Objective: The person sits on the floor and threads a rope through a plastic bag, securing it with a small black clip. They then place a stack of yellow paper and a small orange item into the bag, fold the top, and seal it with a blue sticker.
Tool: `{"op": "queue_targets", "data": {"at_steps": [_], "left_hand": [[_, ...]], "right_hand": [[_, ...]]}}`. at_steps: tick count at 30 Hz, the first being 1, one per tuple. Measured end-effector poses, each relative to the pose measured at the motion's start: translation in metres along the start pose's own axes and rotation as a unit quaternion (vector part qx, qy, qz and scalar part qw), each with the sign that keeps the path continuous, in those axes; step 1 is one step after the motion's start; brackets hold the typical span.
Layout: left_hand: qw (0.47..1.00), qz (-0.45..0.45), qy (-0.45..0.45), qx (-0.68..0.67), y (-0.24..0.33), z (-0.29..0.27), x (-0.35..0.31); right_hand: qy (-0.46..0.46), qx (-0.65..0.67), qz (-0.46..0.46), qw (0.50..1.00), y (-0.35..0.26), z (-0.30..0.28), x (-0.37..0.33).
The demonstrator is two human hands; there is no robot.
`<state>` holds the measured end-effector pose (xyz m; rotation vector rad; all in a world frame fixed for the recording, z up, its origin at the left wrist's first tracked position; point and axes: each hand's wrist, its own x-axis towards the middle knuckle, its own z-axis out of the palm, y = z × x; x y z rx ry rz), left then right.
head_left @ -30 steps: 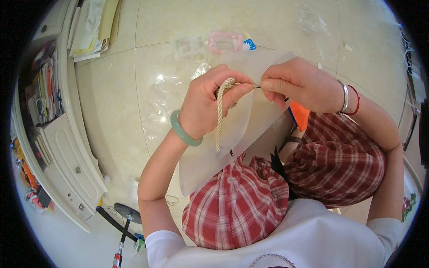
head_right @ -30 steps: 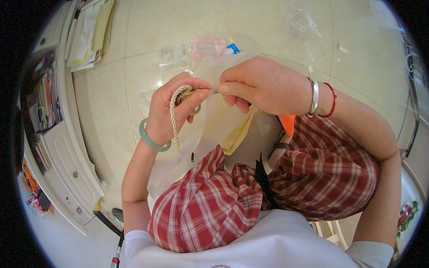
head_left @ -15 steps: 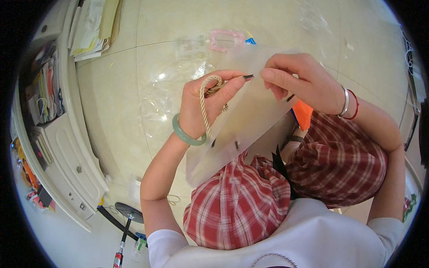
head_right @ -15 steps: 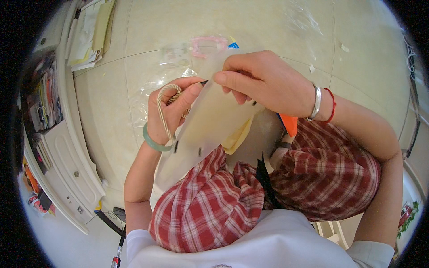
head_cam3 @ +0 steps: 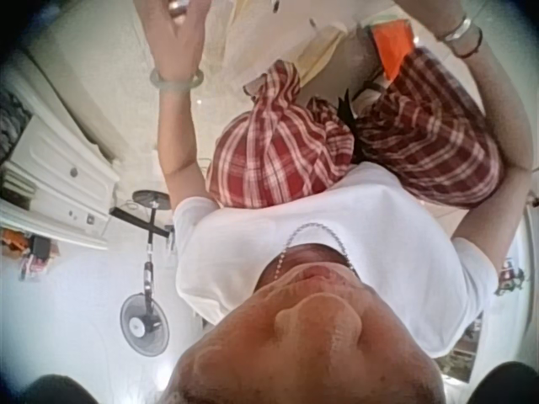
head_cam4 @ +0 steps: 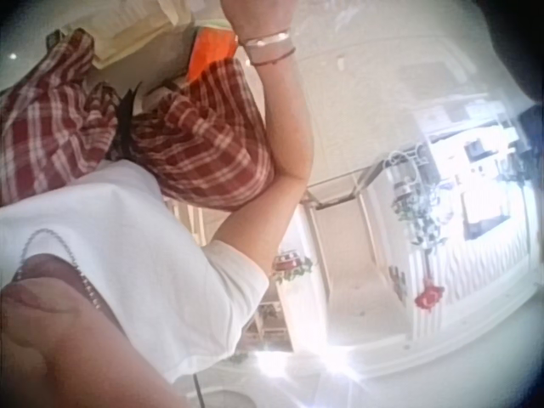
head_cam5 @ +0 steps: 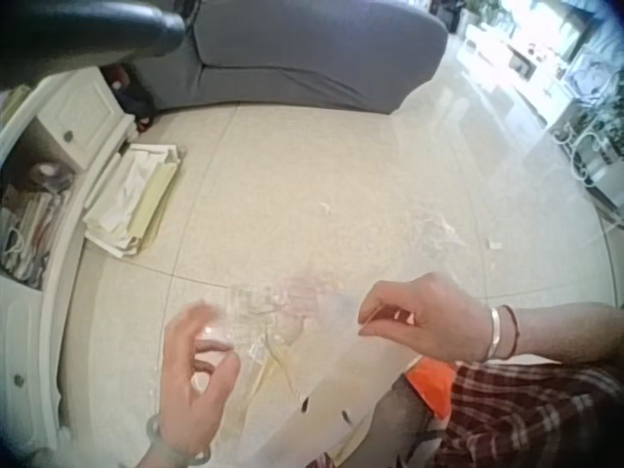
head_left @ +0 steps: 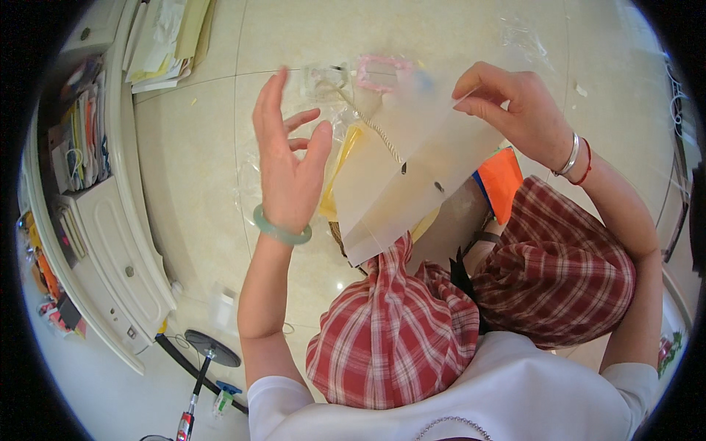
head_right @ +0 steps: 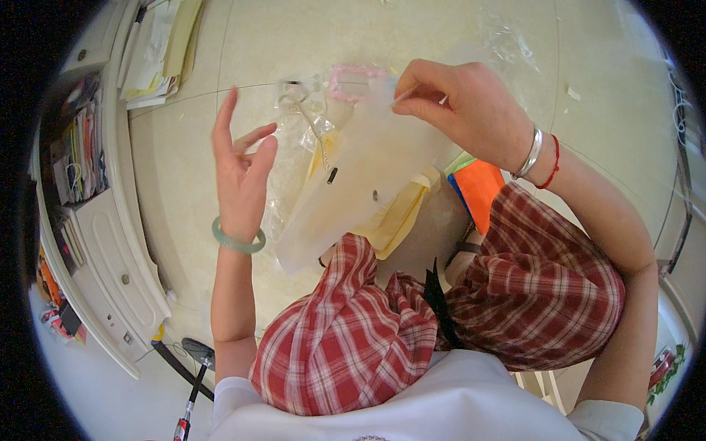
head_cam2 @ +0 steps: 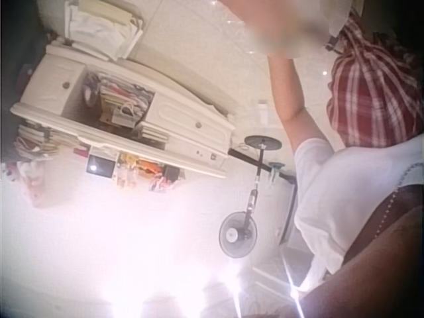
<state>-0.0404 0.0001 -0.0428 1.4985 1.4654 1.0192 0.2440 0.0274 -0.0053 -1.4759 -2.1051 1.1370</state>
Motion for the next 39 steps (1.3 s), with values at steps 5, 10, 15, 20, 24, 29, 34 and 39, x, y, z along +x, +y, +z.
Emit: {"op": "queue_targets", "data": {"at_steps": [5,10,15,20,24,29,34,39], "left_hand": [[0.944,-0.099,-0.308,0.060,0.066,-0.012,-0.001],[0.949,-0.122,-0.282,-0.065,0.051,0.010,-0.015],[0.955,-0.108,-0.245,-0.127,0.053,0.030,-0.022],[0.961,-0.106,-0.241,-0.090,0.058,0.033,-0.021],[0.962,-0.046,-0.254,-0.085,0.053,0.036,-0.021],[0.955,-0.107,-0.257,-0.098,0.054,0.034,-0.018],[0.947,-0.150,-0.245,-0.142,0.045,0.027,-0.019],[0.971,-0.075,-0.214,-0.077,0.044,0.021,-0.016]], "right_hand": [[0.028,-0.020,0.005,0.999,-0.004,-0.003,0.002],[0.157,0.123,-0.013,0.980,-0.026,0.012,-0.003],[-0.024,-0.076,-0.107,0.991,-0.040,0.009,-0.011],[-0.025,-0.051,-0.039,0.998,-0.029,0.013,-0.016],[-0.089,0.017,0.061,0.994,-0.045,0.011,-0.013],[-0.079,0.106,0.104,0.986,-0.036,0.014,-0.016],[-0.093,0.214,0.114,0.966,-0.032,0.007,-0.019],[-0.078,0.212,0.087,0.970,-0.035,0.009,-0.021]]}}
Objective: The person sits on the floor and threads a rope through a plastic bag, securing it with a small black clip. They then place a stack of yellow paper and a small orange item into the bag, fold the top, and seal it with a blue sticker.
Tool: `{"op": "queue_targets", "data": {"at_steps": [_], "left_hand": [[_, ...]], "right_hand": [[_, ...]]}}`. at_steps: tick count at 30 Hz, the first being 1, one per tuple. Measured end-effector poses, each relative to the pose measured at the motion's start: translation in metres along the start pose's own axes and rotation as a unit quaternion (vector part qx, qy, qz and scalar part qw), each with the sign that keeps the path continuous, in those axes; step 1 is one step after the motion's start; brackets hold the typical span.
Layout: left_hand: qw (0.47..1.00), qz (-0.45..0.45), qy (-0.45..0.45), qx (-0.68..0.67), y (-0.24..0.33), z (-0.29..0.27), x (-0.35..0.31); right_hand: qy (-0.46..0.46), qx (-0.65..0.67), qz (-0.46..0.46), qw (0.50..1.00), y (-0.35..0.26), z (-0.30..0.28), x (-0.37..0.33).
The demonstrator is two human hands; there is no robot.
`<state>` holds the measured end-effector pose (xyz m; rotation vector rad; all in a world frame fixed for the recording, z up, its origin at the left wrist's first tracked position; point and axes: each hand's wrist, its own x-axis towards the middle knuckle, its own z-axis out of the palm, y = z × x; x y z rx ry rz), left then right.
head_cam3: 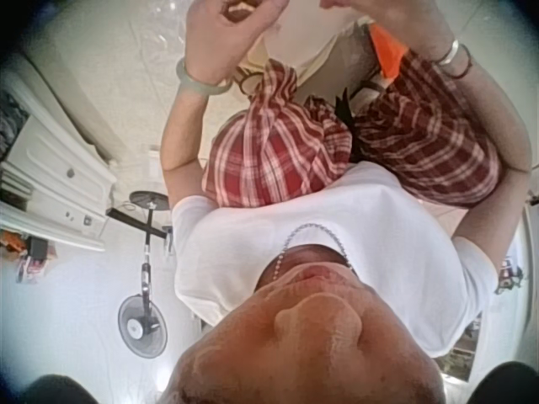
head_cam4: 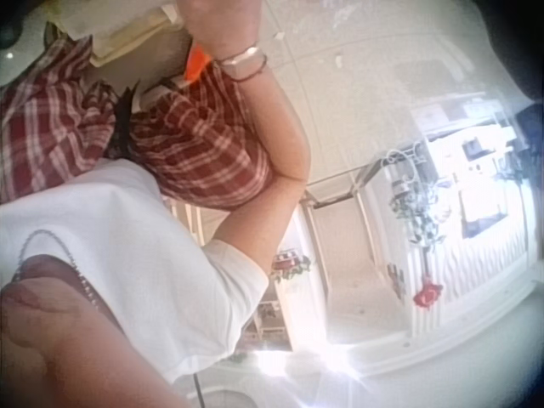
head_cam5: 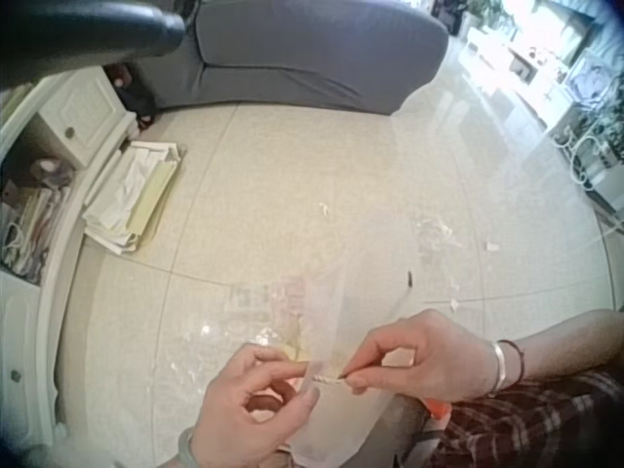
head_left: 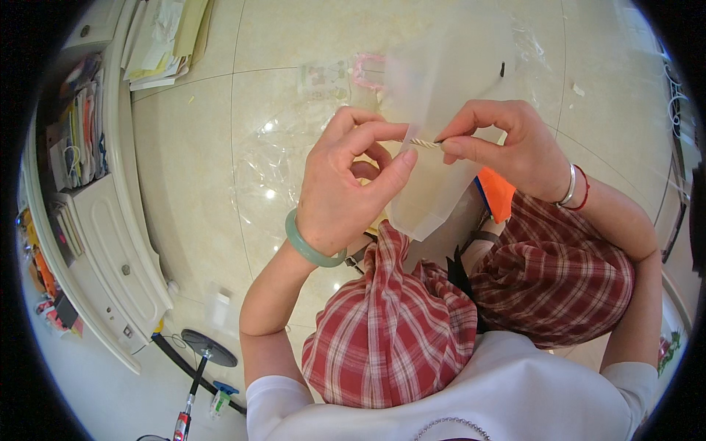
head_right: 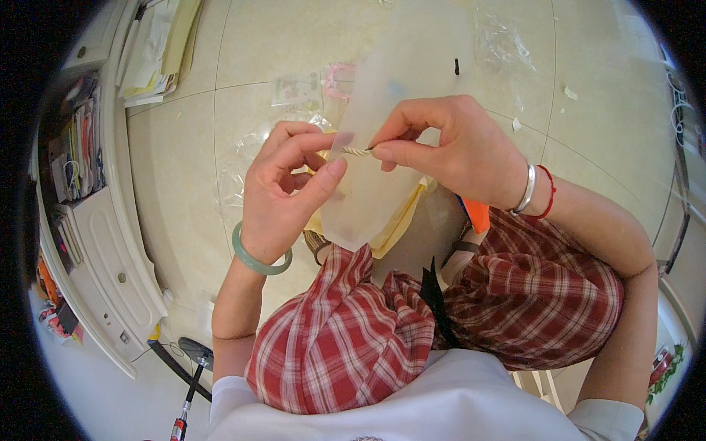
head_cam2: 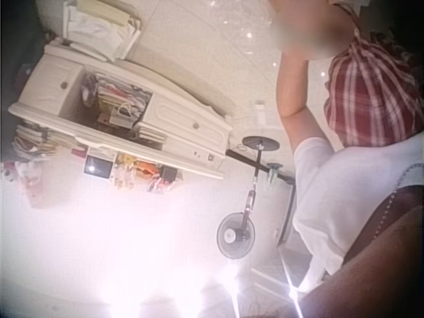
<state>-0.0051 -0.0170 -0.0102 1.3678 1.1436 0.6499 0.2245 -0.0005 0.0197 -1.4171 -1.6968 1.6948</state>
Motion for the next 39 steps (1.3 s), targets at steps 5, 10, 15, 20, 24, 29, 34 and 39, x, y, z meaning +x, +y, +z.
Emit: {"op": "queue_targets", "data": {"at_steps": [5,10,15,20,24,29,34,39], "left_hand": [[0.989,-0.074,-0.060,-0.114,0.002,-0.002,0.002],[0.993,0.017,-0.083,-0.078,-0.012,-0.006,0.005],[0.997,0.040,-0.068,0.006,-0.016,-0.005,0.007],[0.995,0.074,-0.009,0.071,-0.010,-0.001,0.008],[0.983,0.124,0.003,0.138,-0.009,-0.003,0.009],[0.990,0.112,0.002,0.086,-0.019,-0.003,0.012],[0.995,0.085,0.012,0.046,-0.020,0.002,0.013],[0.994,0.093,0.014,0.053,-0.022,0.004,0.014]], "right_hand": [[0.066,-0.071,-0.091,0.991,0.006,0.007,0.003],[0.090,-0.128,-0.114,0.981,0.007,0.008,0.003],[0.054,-0.140,-0.100,0.984,0.007,0.009,-0.002],[0.050,-0.140,-0.101,0.984,0.007,0.010,0.001],[0.048,-0.114,-0.083,0.989,0.005,0.012,0.000],[0.062,0.000,-0.032,0.998,0.011,0.014,0.002],[0.093,-0.234,-0.215,0.943,0.018,0.008,0.007],[0.057,-0.232,-0.220,0.946,0.019,0.008,0.012]]}}
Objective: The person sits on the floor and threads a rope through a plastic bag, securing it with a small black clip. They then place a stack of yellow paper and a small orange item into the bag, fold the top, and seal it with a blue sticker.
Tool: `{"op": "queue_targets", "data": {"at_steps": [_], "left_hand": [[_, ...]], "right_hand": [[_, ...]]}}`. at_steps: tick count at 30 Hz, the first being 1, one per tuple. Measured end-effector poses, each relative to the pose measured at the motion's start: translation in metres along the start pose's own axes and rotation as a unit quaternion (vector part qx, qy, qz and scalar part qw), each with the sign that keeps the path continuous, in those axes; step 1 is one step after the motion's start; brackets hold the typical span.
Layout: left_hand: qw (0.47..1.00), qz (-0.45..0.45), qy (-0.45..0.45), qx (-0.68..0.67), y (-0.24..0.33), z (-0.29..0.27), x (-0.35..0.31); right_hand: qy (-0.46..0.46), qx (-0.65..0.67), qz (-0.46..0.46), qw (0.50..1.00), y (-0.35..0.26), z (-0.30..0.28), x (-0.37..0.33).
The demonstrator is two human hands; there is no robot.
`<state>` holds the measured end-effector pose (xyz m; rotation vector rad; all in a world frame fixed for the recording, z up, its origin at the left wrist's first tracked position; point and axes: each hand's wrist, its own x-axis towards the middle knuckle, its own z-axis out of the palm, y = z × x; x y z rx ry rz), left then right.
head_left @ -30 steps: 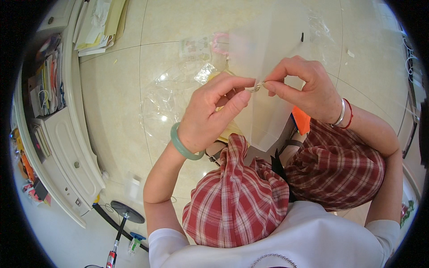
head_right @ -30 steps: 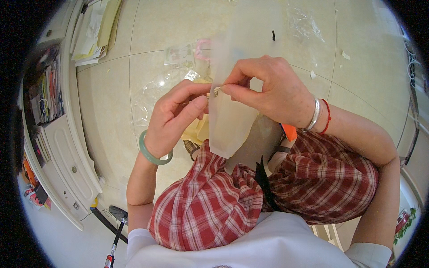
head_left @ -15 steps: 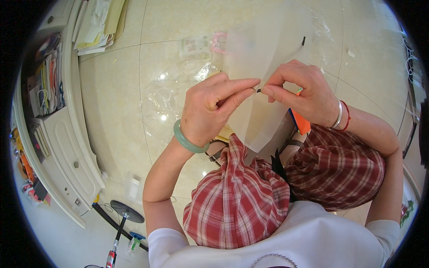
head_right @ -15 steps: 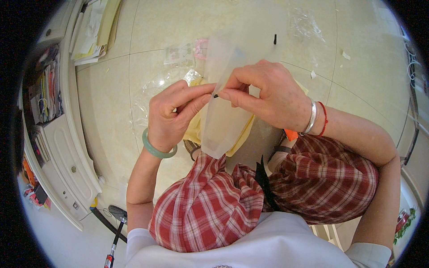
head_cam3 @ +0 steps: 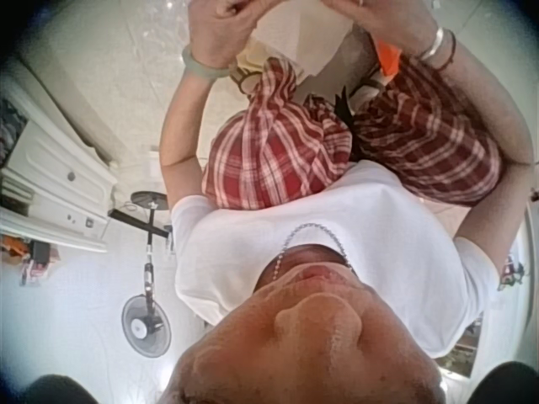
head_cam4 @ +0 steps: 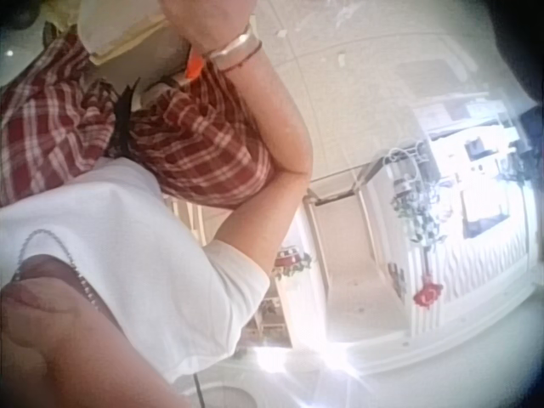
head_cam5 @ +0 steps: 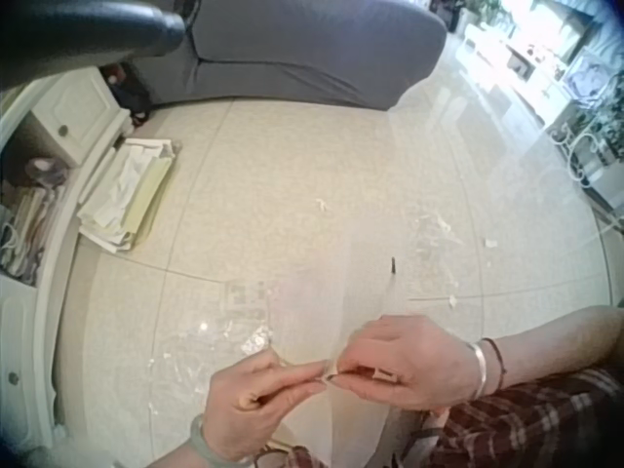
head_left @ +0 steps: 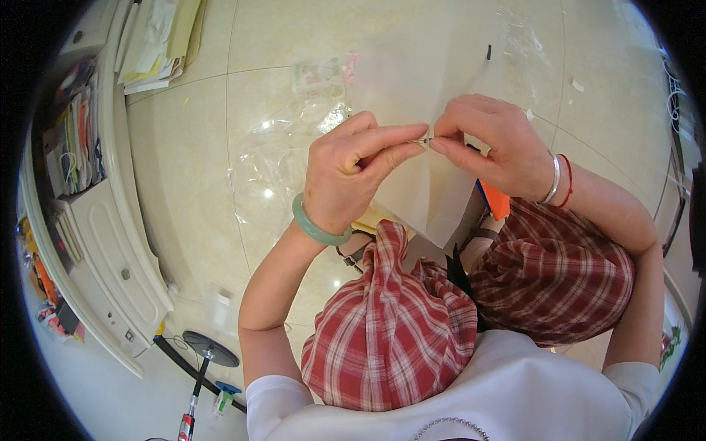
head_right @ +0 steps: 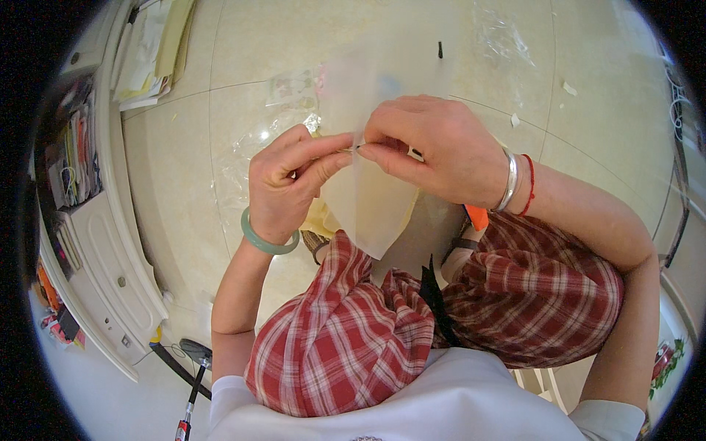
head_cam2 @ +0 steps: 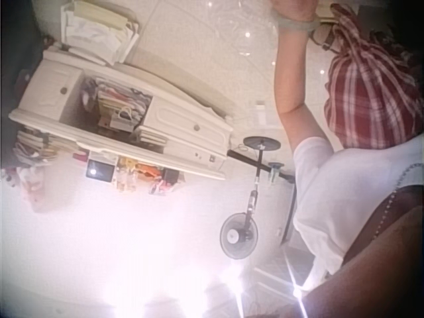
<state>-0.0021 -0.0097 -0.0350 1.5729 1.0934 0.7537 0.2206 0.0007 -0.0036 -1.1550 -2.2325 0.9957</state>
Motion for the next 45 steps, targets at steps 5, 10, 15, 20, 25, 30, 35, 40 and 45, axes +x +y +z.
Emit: {"op": "queue_targets", "data": {"at_steps": [5,10,15,20,25,30,35,40,45], "left_hand": [[0.999,0.031,0.005,0.031,0.004,0.003,0.004],[1.000,-0.012,0.025,0.012,0.008,0.004,0.000],[0.989,-0.092,0.043,-0.104,0.001,0.005,-0.007],[0.963,-0.168,0.167,-0.124,-0.016,-0.024,-0.009],[0.945,-0.125,0.297,-0.054,-0.044,-0.081,-0.015],[0.895,-0.017,0.436,0.091,-0.065,-0.156,-0.027],[0.815,-0.040,0.531,0.229,-0.099,-0.219,-0.072],[0.840,-0.251,0.481,-0.028,-0.193,-0.236,-0.168],[0.781,-0.440,0.318,0.308,-0.176,-0.198,-0.178]], "right_hand": [[-0.007,-0.024,-0.015,1.000,0.001,-0.001,0.001],[-0.032,0.062,0.084,0.994,0.006,-0.003,-0.002],[-0.013,0.014,0.055,0.998,0.008,-0.012,-0.005],[-0.018,0.018,0.146,0.989,0.010,-0.018,-0.006],[0.021,-0.041,0.154,0.987,0.020,-0.047,-0.005],[0.091,-0.365,-0.026,0.926,0.012,-0.085,0.005],[0.035,-0.397,-0.120,0.909,0.026,-0.059,-0.009],[-0.059,-0.351,-0.130,0.926,0.050,-0.020,-0.031],[-0.043,-0.349,-0.119,0.929,0.047,-0.020,-0.024]]}}
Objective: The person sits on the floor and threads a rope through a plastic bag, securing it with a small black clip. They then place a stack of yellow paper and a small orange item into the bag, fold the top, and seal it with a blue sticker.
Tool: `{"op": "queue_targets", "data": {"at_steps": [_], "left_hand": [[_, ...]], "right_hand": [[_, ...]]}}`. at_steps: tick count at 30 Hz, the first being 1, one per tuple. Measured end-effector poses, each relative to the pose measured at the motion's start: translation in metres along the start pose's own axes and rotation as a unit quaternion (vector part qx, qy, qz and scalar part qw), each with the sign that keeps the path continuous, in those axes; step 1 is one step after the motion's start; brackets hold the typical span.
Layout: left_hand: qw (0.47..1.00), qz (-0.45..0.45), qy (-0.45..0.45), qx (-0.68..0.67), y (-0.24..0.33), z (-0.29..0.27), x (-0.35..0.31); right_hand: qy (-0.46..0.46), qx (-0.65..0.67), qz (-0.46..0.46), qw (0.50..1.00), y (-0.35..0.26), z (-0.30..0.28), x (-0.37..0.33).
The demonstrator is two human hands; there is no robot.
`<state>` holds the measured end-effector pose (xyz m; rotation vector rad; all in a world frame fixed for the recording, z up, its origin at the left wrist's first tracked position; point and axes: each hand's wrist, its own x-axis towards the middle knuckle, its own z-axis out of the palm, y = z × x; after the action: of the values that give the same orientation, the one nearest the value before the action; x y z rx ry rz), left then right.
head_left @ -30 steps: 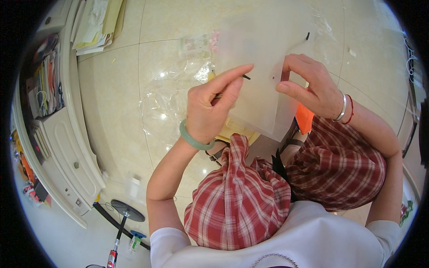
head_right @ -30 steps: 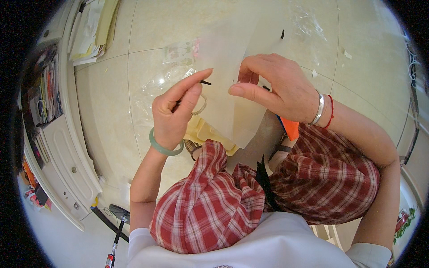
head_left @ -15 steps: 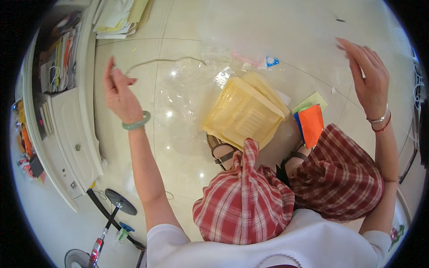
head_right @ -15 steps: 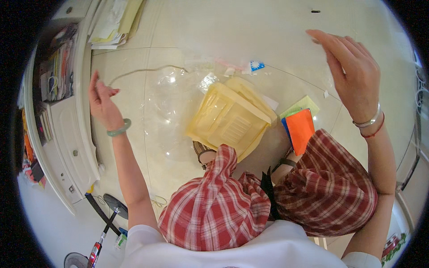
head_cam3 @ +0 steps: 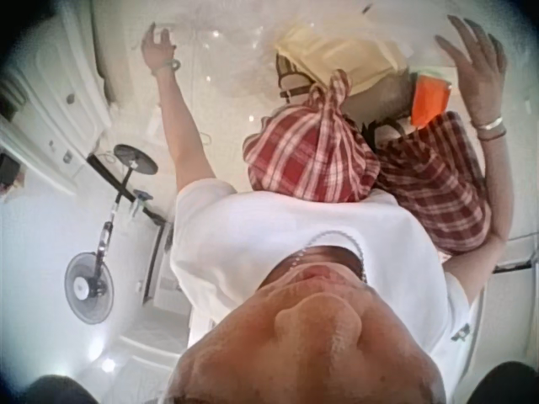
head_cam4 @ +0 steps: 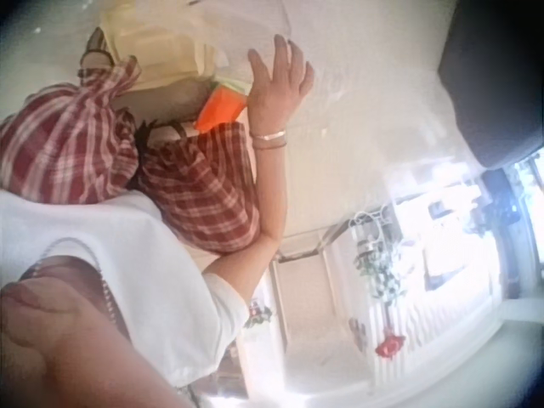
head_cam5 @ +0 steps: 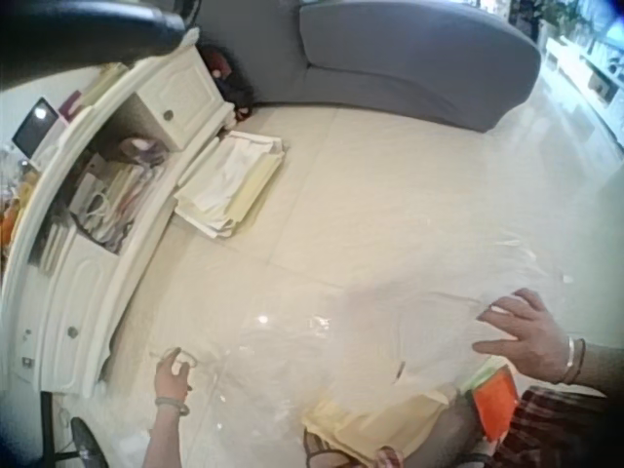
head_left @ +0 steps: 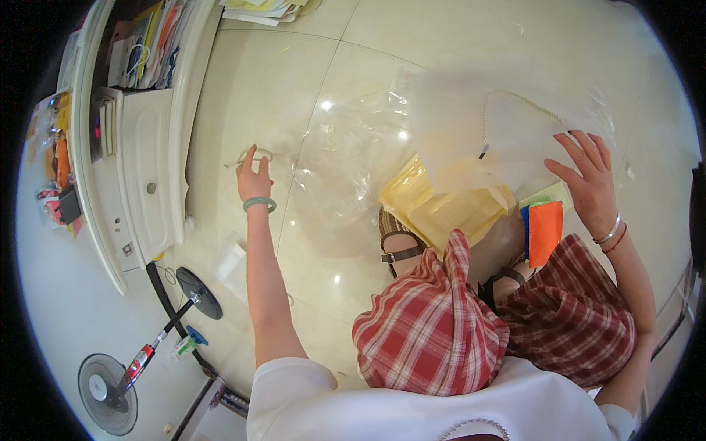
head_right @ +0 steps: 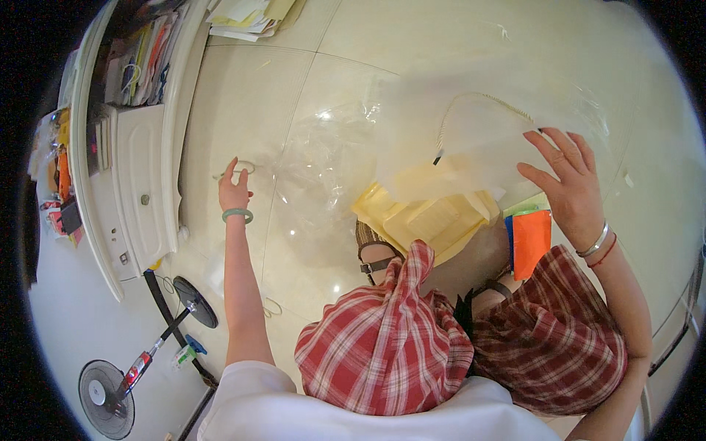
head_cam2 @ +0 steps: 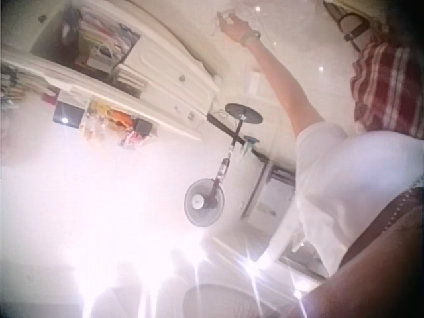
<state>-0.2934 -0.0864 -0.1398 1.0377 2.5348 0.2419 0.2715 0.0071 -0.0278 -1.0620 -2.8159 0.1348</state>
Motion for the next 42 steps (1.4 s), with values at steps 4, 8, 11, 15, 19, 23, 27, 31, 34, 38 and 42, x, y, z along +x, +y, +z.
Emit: {"op": "queue_targets", "data": {"at_steps": [4,8,11,15,19,23,27,31,34,38,42], "left_hand": [[0.961,0.198,0.156,0.115,0.003,0.011,0.005],[0.944,0.161,-0.151,-0.247,0.139,0.002,-0.036],[0.846,0.233,-0.307,-0.368,0.215,0.004,-0.083],[0.785,0.365,-0.390,-0.314,0.263,-0.004,-0.134],[0.777,0.412,-0.363,-0.307,0.270,0.017,-0.144],[0.760,0.446,-0.335,-0.334,0.286,0.029,-0.151],[0.755,0.442,-0.371,-0.311,0.302,0.038,-0.156],[0.758,0.528,-0.269,-0.273,0.302,0.048,-0.157],[0.761,0.466,-0.318,-0.322,0.301,0.042,-0.164],[0.728,0.232,-0.505,-0.403,0.299,0.032,-0.162],[0.686,0.195,-0.523,-0.468,0.296,0.032,-0.162]], "right_hand": [[-0.010,0.043,-0.029,0.999,-0.001,-0.013,0.015],[-0.003,0.068,-0.067,0.995,0.004,-0.024,0.022],[0.009,0.058,-0.089,0.994,0.008,-0.023,0.026],[0.016,0.035,-0.059,0.998,0.018,-0.016,0.019],[0.008,0.039,-0.040,0.998,0.020,-0.016,0.018],[0.046,0.065,-0.055,0.995,0.011,-0.020,0.029],[0.052,0.073,-0.066,0.994,0.007,-0.026,0.040],[0.062,0.080,-0.061,0.993,0.008,-0.027,0.040],[0.050,0.087,-0.042,0.994,0.005,-0.028,0.038],[0.024,0.198,0.056,0.978,0.001,-0.035,0.035],[0.008,0.250,0.106,0.962,-0.007,-0.035,0.045]]}}
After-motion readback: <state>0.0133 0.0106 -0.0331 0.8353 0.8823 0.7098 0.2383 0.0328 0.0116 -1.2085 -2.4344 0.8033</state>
